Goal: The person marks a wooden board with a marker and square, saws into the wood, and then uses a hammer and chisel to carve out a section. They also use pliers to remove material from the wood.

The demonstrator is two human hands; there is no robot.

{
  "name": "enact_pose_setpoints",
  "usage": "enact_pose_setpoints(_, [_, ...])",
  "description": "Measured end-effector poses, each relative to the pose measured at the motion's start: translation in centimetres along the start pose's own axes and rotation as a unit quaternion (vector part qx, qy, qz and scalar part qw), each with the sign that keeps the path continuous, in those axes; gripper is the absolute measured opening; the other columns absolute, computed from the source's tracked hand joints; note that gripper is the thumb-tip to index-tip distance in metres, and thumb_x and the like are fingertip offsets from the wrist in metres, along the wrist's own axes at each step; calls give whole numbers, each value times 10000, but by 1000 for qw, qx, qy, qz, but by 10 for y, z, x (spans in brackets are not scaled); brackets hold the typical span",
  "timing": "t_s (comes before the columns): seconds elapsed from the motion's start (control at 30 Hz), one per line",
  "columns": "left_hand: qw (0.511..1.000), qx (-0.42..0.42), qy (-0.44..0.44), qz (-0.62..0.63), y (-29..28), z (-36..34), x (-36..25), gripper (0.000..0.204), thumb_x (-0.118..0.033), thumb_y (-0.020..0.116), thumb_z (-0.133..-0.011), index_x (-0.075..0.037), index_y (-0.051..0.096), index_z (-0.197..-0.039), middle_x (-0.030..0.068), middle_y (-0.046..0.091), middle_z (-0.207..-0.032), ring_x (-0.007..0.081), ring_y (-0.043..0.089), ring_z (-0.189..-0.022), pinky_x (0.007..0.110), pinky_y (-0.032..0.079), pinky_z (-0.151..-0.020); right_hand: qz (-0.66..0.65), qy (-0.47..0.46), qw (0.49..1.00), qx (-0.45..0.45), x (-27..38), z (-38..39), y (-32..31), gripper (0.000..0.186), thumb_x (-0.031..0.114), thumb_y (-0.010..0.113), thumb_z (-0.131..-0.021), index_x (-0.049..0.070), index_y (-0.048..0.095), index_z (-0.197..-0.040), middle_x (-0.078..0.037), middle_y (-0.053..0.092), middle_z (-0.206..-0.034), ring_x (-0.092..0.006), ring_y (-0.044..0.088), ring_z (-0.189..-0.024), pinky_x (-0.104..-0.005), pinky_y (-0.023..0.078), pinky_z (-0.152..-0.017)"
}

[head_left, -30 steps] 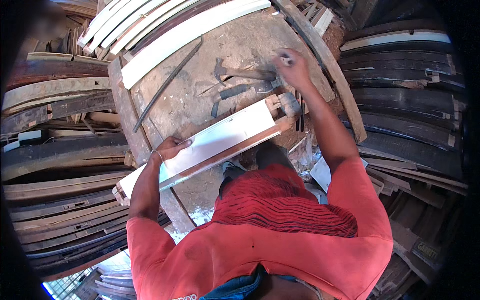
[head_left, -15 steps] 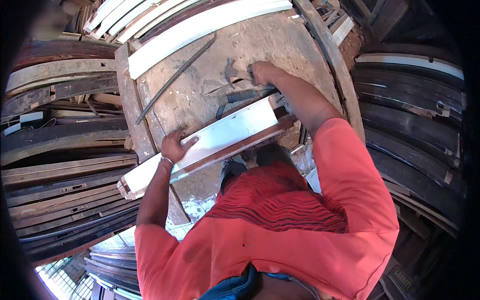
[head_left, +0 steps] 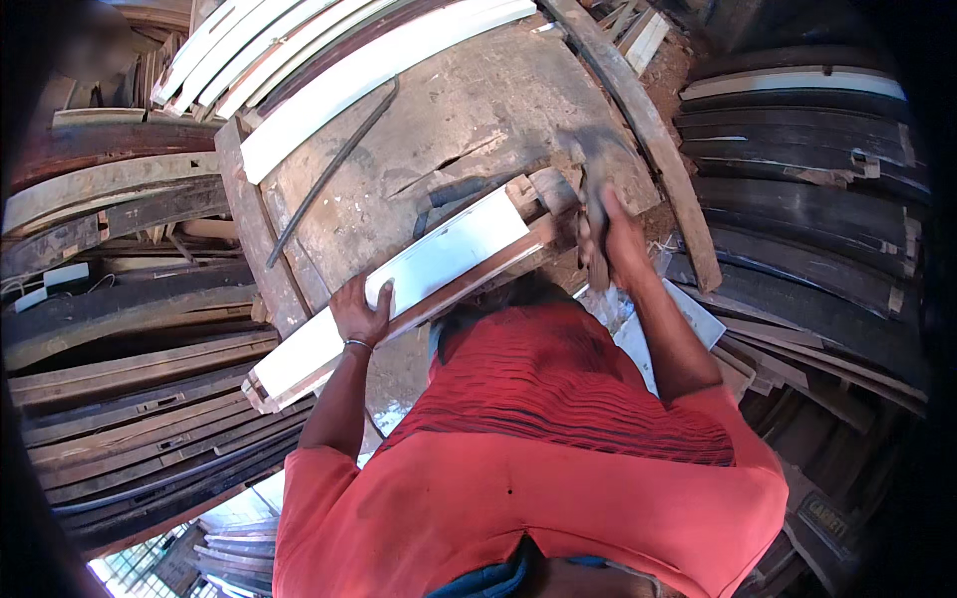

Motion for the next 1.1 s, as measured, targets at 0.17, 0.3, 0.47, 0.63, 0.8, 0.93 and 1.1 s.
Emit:
enact_pose_setpoints(0.17, [1000,7,7,4,2,-3,1,651,-573,613,-927,-17,645,-1264,189,659,-1198,366,595,-1155,490,386,-1038,-260,33,965,-18,-55,39,-10,519,655,485,-1005,144,554,-1062,-5,521,-674,-150,476,-506,-301,403,-450])
enact_pose_setpoints(0.3, [1000,11,6,0,0,-2,2,655,-584,599,-932,-25,642,-1271,196,657,-1208,367,591,-1174,492,383,-1043,-74,109,988,75,-78,36,20,520,655,487,-1005,141,544,-1060,-3,505,-663,-159,459,-496,-322,402,-453])
enact_pose_setpoints(0.47, [1000,14,8,0,-4,-3,-5,653,-590,588,-937,-31,641,-1270,199,656,-1211,368,595,-1166,492,383,-1042,83,-118,987,68,16,49,7,422,454,547,-1050,43,581,-1138,-42,578,-703,-181,569,-569,-356,507,-540])
enact_pose_setpoints(0.63, [1000,-7,10,10,-3,2,-3,620,-579,607,-932,-42,649,-1239,185,661,-1185,369,598,-1155,487,390,-1032,223,-498,838,4,62,103,22,438,336,471,-1044,-5,493,-1318,-65,590,-839,-122,555,-683,-299,475,-612])
enact_pose_setpoints(0.8, [1000,4,-2,13,-2,0,-1,610,-578,608,-930,-48,651,-1230,180,660,-1179,371,592,-1153,485,390,-1026,390,-266,881,20,-11,44,6,528,516,542,-1019,-1,639,-1057,-120,614,-825,-216,591,-782,-362,462,-694])
enact_pose_setpoints(0.93, [1000,-13,-14,1,2,-4,3,602,-576,601,-934,-62,651,-1243,178,658,-1171,370,592,-1146,482,387,-1030,292,-175,938,70,39,68,31,548,572,569,-1002,27,627,-998,-76,585,-752,-165,574,-667,-358,480,-643])
enact_pose_setpoints(1.1, [1000,-17,-15,3,-4,-2,2,602,-575,599,-935,-75,652,-1266,184,665,-1144,367,596,-1143,478,389,-1030,22,-462,882,93,95,112,45,470,538,597,-1003,71,581,-945,-51,542,-733,-134,538,-640,-338,469,-607])
Point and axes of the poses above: each hand's wrist, its own z-axis away from the middle knuckle, its own y-axis out of the palm, x = y × z, the point moved 7 cm from there along -z, towards the middle knuckle
